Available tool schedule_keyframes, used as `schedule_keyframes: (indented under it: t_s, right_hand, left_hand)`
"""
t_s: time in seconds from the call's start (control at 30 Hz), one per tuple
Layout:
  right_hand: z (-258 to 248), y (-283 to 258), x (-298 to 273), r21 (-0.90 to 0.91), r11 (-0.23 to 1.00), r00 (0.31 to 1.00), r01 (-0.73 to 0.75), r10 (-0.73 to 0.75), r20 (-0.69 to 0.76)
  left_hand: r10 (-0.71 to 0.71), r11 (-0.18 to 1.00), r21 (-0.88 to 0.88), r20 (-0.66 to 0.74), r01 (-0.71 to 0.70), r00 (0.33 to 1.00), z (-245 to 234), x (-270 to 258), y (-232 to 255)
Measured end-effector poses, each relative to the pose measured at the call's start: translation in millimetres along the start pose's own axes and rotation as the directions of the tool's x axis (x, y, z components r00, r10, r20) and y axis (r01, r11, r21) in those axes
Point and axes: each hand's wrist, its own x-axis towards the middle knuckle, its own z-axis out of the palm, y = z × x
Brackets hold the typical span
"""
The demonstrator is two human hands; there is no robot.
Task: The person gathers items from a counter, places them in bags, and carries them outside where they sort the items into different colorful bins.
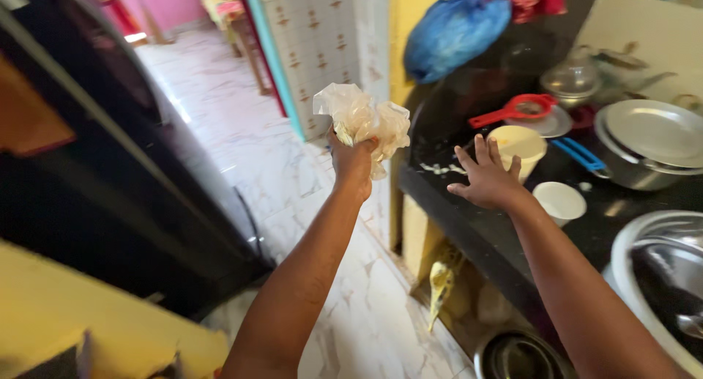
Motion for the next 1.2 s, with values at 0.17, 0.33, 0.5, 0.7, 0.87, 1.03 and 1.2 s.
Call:
schedule_keyframes:
  t_s: [0.17,0.33,0.5,0.7,0.87,1.03,1.2]
  right_hand:
    - [18.1,-59.1,-16.4,0.013,0.987,0.987,0.160,-0.159,-0.006]
    - [44.9,-132.7,-46.1,-0.027,0.942,0.943,0.334,-0.333,0.024]
    - [69.1,-210.2,-83.5,-0.088,0.850,0.854,0.520,-0.518,0.042]
    - [79.4,-297.5,-132.9,-0.056,0.701,0.703,0.711,-0.707,0.077]
    - [87.1,-345.4,-160.0,-0.090,0.546,0.553,0.833,-0.825,0.114]
    - [85.4,-360.7,-169.5,-0.107,0.434,0.447,0.894,-0.881,0.156]
    - [102.1,-363.7,-184.7,-0.098,0.345,0.358,0.934,-0.908,0.218]
  left_hand:
    - [0.060,0.998,0.008,-0.100,-0.059,0.993,-84.3,-37.6,28.4]
    - [0.185,0.980,0.117,-0.269,-0.159,0.945,-169.2,-95.2,53.5]
    - [0.267,0.959,0.205,-0.411,-0.197,0.872,-243.2,-174.6,86.7]
    - [0.253,0.966,0.193,-0.569,-0.172,0.783,-294.3,-264.4,143.4]
    - [0.320,0.947,0.219,-0.650,-0.233,0.689,-313.9,-320.3,161.7]
    - [0.386,0.922,0.284,-0.748,-0.265,0.541,-310.5,-356.0,155.2]
    - [0.366,0.926,0.270,-0.814,-0.264,0.452,-310.1,-396.9,129.3]
